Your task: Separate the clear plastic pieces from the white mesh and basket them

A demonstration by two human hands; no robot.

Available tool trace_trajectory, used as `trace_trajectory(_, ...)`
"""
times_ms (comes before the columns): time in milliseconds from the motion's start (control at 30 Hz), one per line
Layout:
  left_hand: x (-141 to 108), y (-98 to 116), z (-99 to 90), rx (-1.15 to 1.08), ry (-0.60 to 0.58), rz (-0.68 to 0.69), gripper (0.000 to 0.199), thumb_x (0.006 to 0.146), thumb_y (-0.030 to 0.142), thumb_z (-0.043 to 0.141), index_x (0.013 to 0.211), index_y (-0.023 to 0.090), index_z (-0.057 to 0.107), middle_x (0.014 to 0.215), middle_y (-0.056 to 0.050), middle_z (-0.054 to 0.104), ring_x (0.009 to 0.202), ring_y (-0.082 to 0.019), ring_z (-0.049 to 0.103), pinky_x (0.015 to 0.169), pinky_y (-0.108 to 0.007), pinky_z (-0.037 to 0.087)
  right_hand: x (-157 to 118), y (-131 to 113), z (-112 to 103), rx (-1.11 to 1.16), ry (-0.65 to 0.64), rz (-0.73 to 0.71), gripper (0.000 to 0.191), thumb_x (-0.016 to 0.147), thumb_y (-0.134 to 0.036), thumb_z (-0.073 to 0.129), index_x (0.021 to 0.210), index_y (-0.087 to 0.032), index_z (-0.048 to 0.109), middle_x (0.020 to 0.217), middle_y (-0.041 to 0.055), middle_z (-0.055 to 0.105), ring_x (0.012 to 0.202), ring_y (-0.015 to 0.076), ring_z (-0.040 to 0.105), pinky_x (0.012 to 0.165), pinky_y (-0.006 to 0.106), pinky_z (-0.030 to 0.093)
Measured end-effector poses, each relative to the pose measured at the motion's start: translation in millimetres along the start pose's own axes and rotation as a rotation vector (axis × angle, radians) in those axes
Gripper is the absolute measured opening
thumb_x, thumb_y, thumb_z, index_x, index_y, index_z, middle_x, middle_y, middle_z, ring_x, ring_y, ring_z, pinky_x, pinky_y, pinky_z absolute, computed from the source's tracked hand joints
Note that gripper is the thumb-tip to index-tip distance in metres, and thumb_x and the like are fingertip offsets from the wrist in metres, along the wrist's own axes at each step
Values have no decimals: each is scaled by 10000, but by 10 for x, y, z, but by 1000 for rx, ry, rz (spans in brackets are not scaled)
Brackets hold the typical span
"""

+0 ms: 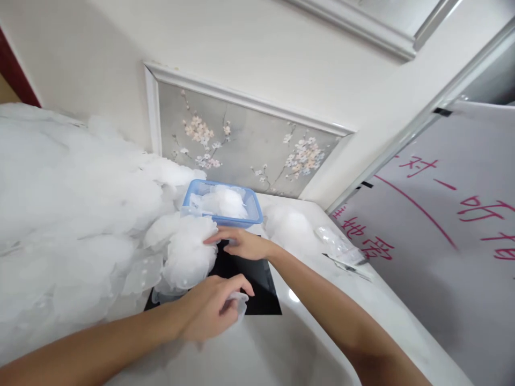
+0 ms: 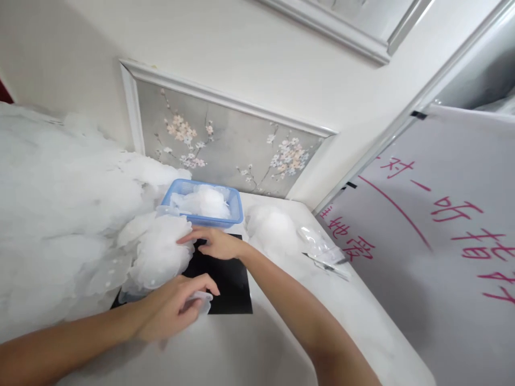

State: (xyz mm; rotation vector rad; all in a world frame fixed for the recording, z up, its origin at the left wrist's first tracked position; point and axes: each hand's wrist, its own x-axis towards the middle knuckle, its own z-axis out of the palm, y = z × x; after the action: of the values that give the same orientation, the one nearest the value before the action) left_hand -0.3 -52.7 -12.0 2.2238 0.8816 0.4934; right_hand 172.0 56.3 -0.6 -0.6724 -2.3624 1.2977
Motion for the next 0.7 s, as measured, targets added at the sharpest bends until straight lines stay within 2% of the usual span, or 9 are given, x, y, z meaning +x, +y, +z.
trace_trajectory(67,2,43,3,-1,5,-50,321,891,200,439,1170,266,584,741,40,669,541,-152,564,605,-275,440,-202,113,26,88,83,37,560,786,-43,501,1292,-256,613,1467,66,502,1340,251,487,984,430,526)
trace_trajectory(133,44,26,-10,-44,89,-142,296,938,291,432,1203,268,562,957,-17,734,735,-202,671,725,-314,486,-387,219,96,230,292,92,534,811,-106,562,1316,-276,523,1531,75,411,1353,253,469,922,428,572)
trace_trajectory(233,151,-63,-43,-167,225,-329,262,953,346,402,1165,246,518,955,-45,748,883,-245,699,811,-359,506,-611,359,211,531,577,161,413,805,-280,725,1131,-272,472,1431,85,495,1264,246,550,863,453,609)
trace_trajectory(300,205,-109,-64,-153,216,-409,232,952,340,373,1122,244,498,872,-38,740,846,-252,696,767,-362,508,-714,428,260,692,656,213,439,747,-378,805,987,-244,463,1261,82,617,1168,242,615,770,404,633)
trace_trajectory(400,214,-126,-91,39,97,-439,255,948,318,336,1121,250,510,837,-37,714,769,-263,677,684,-362,480,-801,466,269,753,713,298,459,683,-431,852,908,-202,525,974,61,703,930,218,697,542,238,585)
trace_trajectory(500,192,-117,-111,210,68,-458,320,947,321,314,1166,246,535,890,-65,699,742,-277,655,637,-362,441,-838,431,227,804,718,303,429,713,-423,830,1000,-182,621,851,41,706,770,184,705,441,178,505)
trace_trajectory(567,203,-108,-123,212,85,-477,328,951,343,315,1166,247,542,915,-68,697,752,-276,644,642,-360,435,-855,400,196,897,683,260,417,751,-398,797,1079,-190,644,846,34,717,741,171,707,500,201,541)
trace_trajectory(700,294,-107,-146,14,140,-475,261,929,395,396,1103,266,543,922,-27,696,763,-248,617,726,-366,457,-880,401,180,1030,579,193,381,760,-279,750,1123,-204,661,928,36,741,801,179,725,717,293,601)
